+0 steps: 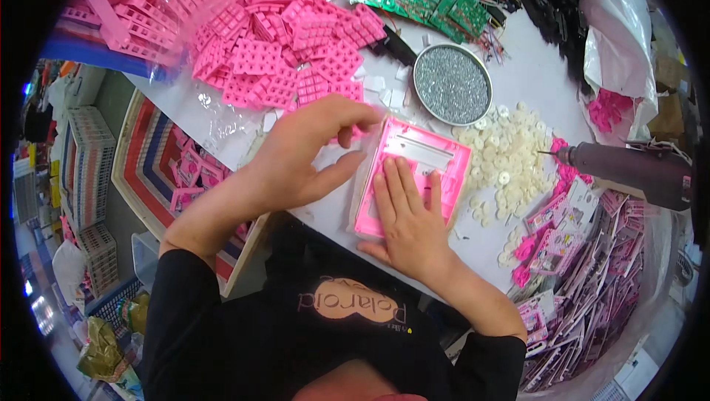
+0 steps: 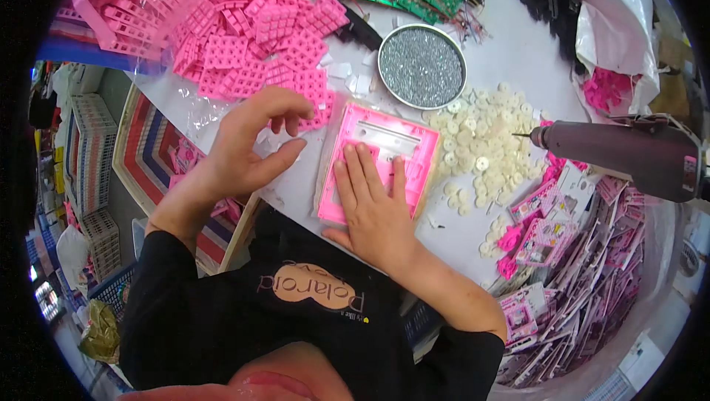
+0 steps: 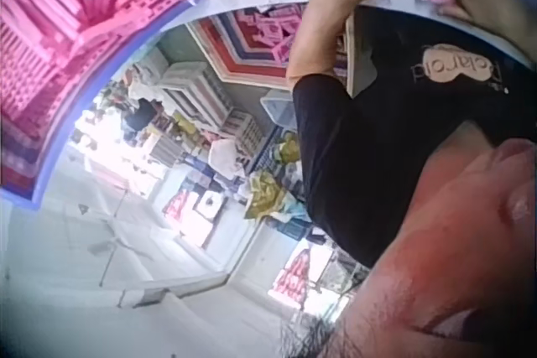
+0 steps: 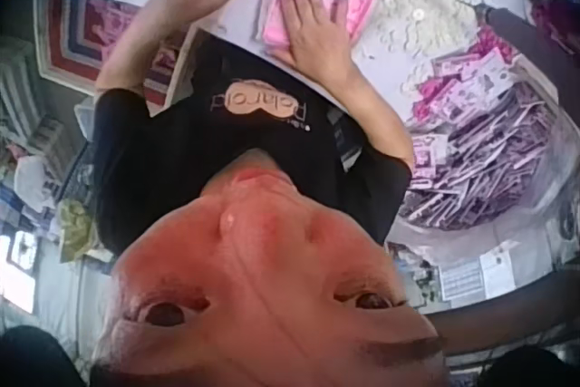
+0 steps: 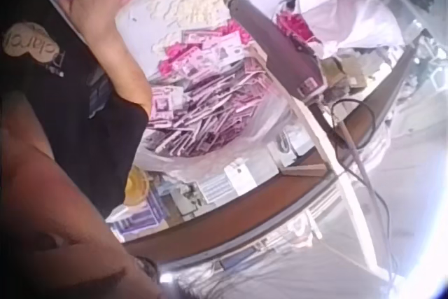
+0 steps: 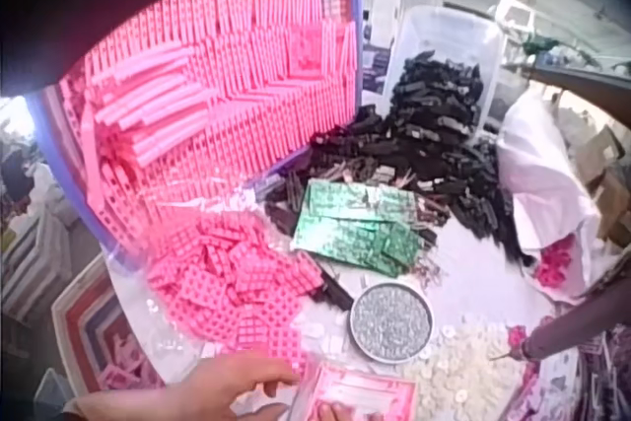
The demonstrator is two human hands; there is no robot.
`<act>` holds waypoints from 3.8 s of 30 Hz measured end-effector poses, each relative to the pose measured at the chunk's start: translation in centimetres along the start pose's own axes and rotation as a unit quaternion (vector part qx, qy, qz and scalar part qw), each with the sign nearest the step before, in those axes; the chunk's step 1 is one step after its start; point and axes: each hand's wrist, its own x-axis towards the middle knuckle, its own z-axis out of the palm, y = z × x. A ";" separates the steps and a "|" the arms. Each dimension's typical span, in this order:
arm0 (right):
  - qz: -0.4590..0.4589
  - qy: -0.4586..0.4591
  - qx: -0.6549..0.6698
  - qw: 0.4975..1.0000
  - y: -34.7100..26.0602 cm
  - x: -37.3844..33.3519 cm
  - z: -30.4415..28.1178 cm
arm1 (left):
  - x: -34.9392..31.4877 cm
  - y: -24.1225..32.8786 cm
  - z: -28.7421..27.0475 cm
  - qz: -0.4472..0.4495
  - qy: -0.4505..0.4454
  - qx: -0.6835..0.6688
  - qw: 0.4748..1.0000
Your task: Assembling a toy calculator by installing internal components and securing them with an electric screwdriver.
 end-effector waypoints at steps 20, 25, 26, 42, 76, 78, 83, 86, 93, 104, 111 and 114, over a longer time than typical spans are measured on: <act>-0.018 0.065 0.036 0.997 0.6 -0.6 0.9 | 29.2 -13.2 10.2 -0.229 0.049 0.306 0.923; -0.020 0.080 0.040 0.996 0.7 -0.8 1.0 | 30.0 -11.8 9.8 -0.261 -0.026 0.147 0.954; -0.016 0.081 0.045 0.996 1.0 -1.0 1.2 | 29.6 -9.4 8.7 -0.241 -0.020 0.040 0.969; -0.050 0.341 0.236 0.909 5.1 2.9 -6.0 | 20.4 -8.2 -1.5 0.181 0.395 0.030 0.900; -0.064 0.205 0.893 0.395 6.7 6.0 -6.7 | 6.6 2.8 2.0 0.222 0.046 0.315 0.922; -0.031 0.186 0.879 0.439 7.1 5.4 -6.1 | 4.3 3.9 0.7 0.192 0.029 0.280 0.940; 0.073 0.122 0.787 0.601 4.1 5.1 -7.9 | 1.2 2.5 0.1 -0.024 0.123 -0.107 0.986; 0.066 0.138 0.683 0.715 3.4 5.0 -8.9 | 1.2 2.5 1.5 -0.158 -0.004 -0.334 0.929; 0.096 0.252 0.709 0.651 4.8 3.4 -6.9 | -0.6 0.5 1.4 -0.227 0.007 -0.377 0.898; 0.151 0.169 0.816 0.531 4.6 4.2 -3.0 | -1.6 0.0 4.5 -0.235 0.099 -0.555 0.792; 0.133 0.145 0.828 0.525 4.3 5.0 -2.0 | -1.1 -0.6 4.8 -0.146 0.042 -0.653 0.742; 0.158 0.239 0.793 0.538 3.2 5.0 -2.9 | -2.1 -2.2 4.6 -0.119 0.038 -0.659 0.741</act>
